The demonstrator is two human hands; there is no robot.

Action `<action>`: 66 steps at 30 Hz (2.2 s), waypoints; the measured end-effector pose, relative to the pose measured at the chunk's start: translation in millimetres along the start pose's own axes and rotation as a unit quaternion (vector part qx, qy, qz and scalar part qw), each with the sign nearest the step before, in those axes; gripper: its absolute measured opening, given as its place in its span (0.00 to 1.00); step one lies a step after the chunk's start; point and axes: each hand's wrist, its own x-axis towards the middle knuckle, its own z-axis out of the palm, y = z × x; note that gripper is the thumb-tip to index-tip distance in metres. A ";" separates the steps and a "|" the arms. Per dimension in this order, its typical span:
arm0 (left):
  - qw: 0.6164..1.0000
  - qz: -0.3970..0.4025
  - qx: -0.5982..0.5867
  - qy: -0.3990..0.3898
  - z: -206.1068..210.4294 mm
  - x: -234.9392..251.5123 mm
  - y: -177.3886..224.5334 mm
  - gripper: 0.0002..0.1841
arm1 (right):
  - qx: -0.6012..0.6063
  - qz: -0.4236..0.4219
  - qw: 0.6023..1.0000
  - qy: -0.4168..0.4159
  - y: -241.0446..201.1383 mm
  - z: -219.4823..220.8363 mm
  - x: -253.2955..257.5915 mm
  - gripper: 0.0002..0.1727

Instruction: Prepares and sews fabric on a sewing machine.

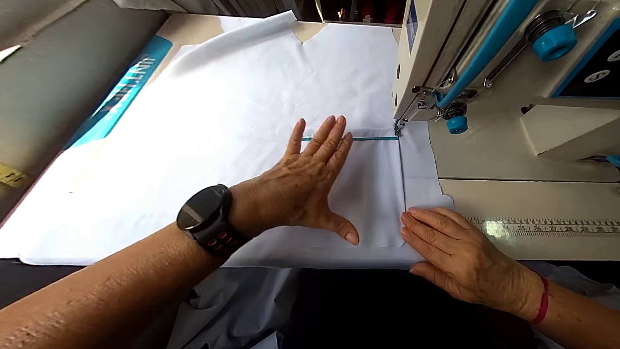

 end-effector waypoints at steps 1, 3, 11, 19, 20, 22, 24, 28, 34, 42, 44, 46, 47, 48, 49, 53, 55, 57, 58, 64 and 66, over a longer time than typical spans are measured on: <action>0.998 0.043 -0.019 0.036 10.8 -1.4 16.4 0.80 | 0.006 0.000 1.000 -0.007 0.4 -1.1 -0.5 0.29; 0.994 0.099 -0.043 0.034 29.8 -9.3 45.2 0.75 | 0.031 -0.006 0.999 -0.025 5.1 -5.8 0.8 0.28; 0.986 0.153 -0.067 0.003 48.1 -24.6 54.1 0.60 | 0.029 -0.017 0.999 0.030 82.1 -1.6 69.0 0.22; 0.985 0.150 -0.086 0.016 47.4 -25.0 53.2 0.63 | 0.011 0.001 1.000 0.000 34.1 0.3 30.7 0.21; 0.985 0.146 -0.090 0.030 48.1 -24.8 53.2 0.67 | 0.010 0.003 1.000 -0.004 25.5 -1.8 23.3 0.21; 0.985 0.143 -0.084 0.042 49.3 -25.0 53.6 0.70 | 0.015 0.006 1.000 -0.016 13.4 -4.4 12.4 0.22; 0.985 0.151 -0.074 0.032 49.5 -25.0 53.6 0.69 | 0.017 0.007 1.000 -0.022 6.0 -5.6 6.4 0.23; 0.984 0.162 -0.077 0.008 47.0 -24.0 52.8 0.62 | 0.046 0.002 0.999 -0.021 -4.9 -9.8 -2.8 0.23; 0.982 0.169 -0.080 -0.009 45.5 -23.0 54.0 0.55 | 0.071 0.056 0.995 0.044 38.5 -11.4 44.7 0.19; 0.982 0.171 -0.083 0.015 48.6 -25.7 52.9 0.61 | 0.036 0.005 0.998 0.046 30.8 9.0 41.4 0.18; 0.982 0.159 -0.093 0.041 49.7 -26.5 53.4 0.70 | 0.047 -0.003 0.998 0.037 15.9 3.3 26.6 0.17; 0.983 0.156 -0.086 0.054 51.2 -26.0 53.5 0.73 | 0.055 -0.004 0.998 0.030 6.4 -0.2 17.0 0.17; 0.983 0.157 -0.083 0.046 50.7 -25.7 53.8 0.72 | 0.060 -0.005 0.998 0.027 4.0 -1.4 14.7 0.18; 0.984 0.157 -0.079 0.031 49.1 -25.3 54.2 0.70 | 0.068 -0.003 0.997 0.026 3.0 -2.3 13.9 0.18; 0.984 0.158 -0.077 0.020 47.5 -25.1 54.3 0.68 | 0.080 0.004 0.996 0.029 3.3 -3.0 15.2 0.19; 0.983 0.160 -0.084 0.009 45.8 -25.3 54.6 0.61 | 0.123 0.088 0.987 0.053 8.1 -4.4 34.9 0.14; 0.983 0.153 -0.100 0.010 45.0 -24.4 55.4 0.58 | 0.114 0.083 0.988 0.058 12.1 -1.6 42.7 0.12; 0.983 0.152 -0.106 0.011 42.7 -23.2 56.6 0.55 | 0.074 0.033 0.995 0.052 15.3 0.1 43.1 0.12; 0.982 0.155 -0.106 0.009 41.1 -23.0 57.6 0.54 | 0.056 0.009 0.997 0.044 16.2 -1.4 41.8 0.13; 0.979 0.157 -0.122 0.036 35.6 -39.2 60.6 0.50 | 0.042 -0.072 0.996 -0.008 23.6 -12.3 33.9 0.15; 0.984 0.111 -0.117 0.072 34.5 -49.9 51.9 0.54 | 0.043 -0.106 0.993 -0.020 29.4 -15.1 36.6 0.15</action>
